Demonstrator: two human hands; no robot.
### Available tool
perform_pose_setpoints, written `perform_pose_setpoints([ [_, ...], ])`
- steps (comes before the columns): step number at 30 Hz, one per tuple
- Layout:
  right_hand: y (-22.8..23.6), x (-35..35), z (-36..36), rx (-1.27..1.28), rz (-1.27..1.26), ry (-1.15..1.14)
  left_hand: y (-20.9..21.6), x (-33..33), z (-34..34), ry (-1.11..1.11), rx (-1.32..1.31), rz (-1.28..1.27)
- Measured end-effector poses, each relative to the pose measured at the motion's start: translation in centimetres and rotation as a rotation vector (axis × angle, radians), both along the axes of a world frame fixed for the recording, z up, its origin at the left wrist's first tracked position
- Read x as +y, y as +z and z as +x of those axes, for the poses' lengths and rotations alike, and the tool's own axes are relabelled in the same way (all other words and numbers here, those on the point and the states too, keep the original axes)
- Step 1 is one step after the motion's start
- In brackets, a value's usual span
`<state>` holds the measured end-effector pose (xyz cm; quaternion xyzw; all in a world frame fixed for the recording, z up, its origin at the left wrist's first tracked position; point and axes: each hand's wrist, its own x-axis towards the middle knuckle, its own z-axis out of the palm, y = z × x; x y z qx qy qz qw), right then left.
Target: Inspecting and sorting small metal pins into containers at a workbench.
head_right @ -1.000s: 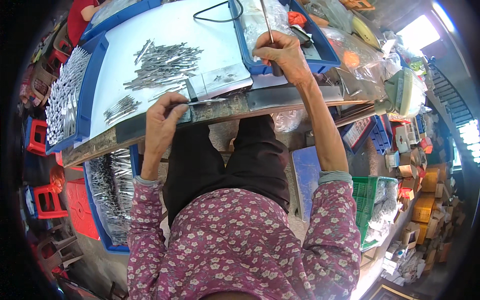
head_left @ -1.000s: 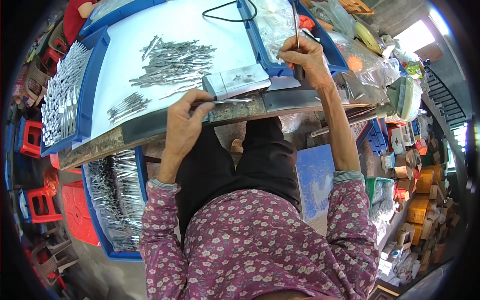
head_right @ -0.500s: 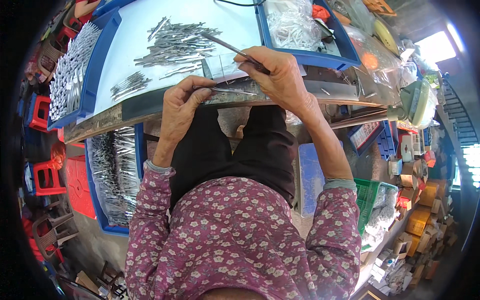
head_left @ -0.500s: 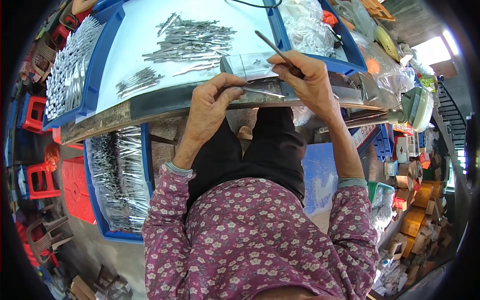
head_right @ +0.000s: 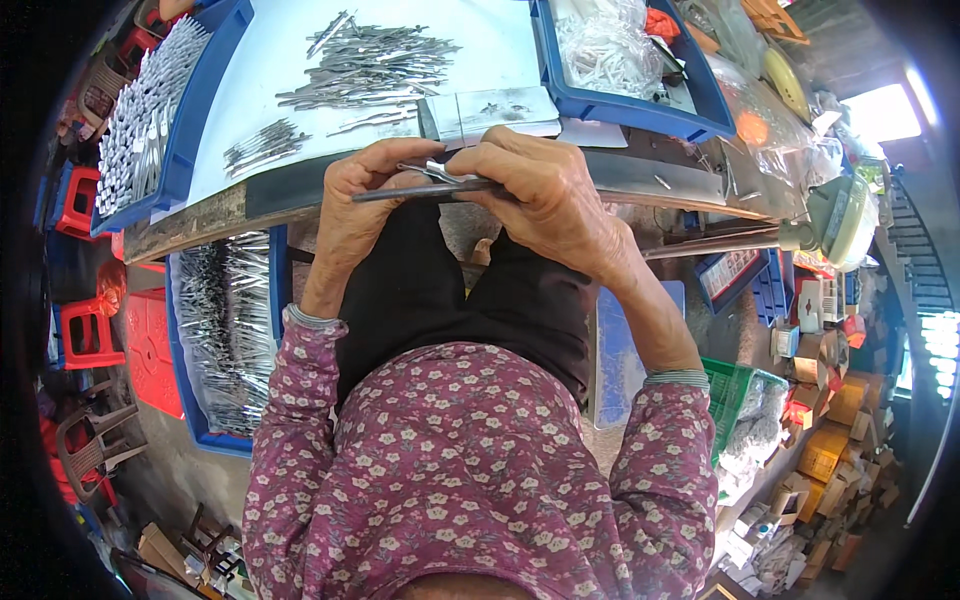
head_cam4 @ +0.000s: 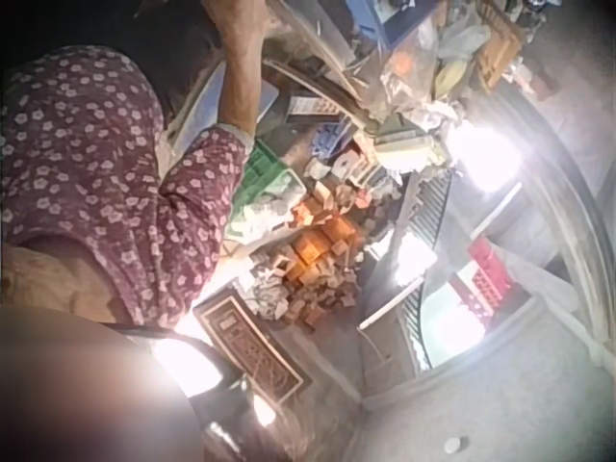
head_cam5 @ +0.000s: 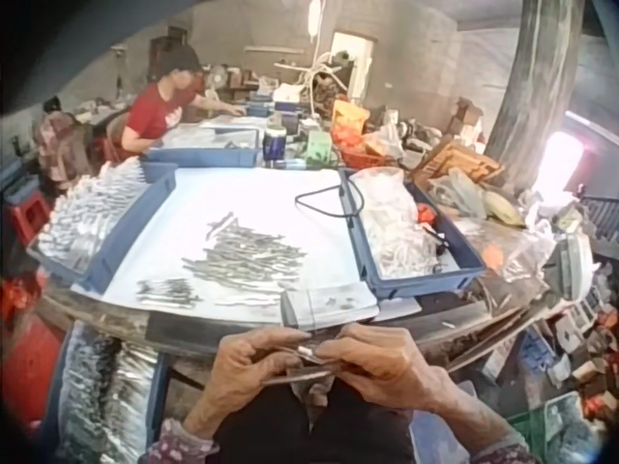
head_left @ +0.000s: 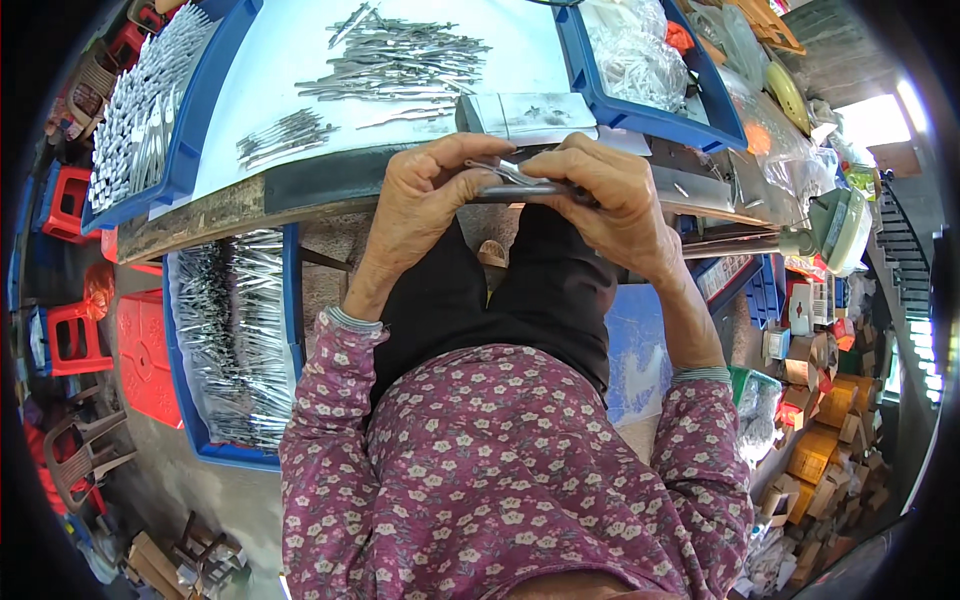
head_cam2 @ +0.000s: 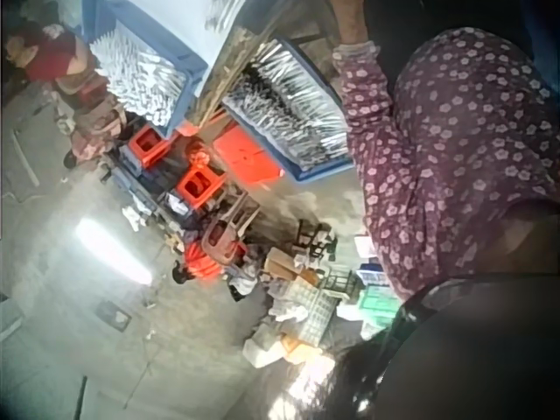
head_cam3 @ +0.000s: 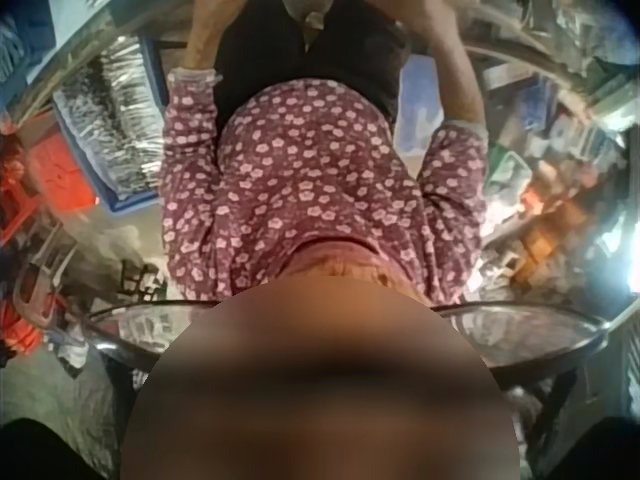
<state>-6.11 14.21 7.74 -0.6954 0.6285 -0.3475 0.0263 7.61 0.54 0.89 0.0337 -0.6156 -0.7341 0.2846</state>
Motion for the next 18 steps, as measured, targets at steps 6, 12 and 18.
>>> perform_pose_setpoints([
  [6,-0.01,0.38,0.43,0.104,-0.011,-0.015,0.46,0.11,0.15,-0.039,-0.007,0.019],
  [12,-0.44,0.67,0.25,0.148,0.011,-0.010,0.57,0.12,0.36,-0.023,-0.021,-0.063],
  [18,-0.18,1.00,-0.13,0.172,0.059,0.015,0.20,0.25,0.07,-0.020,0.016,-0.064],
])
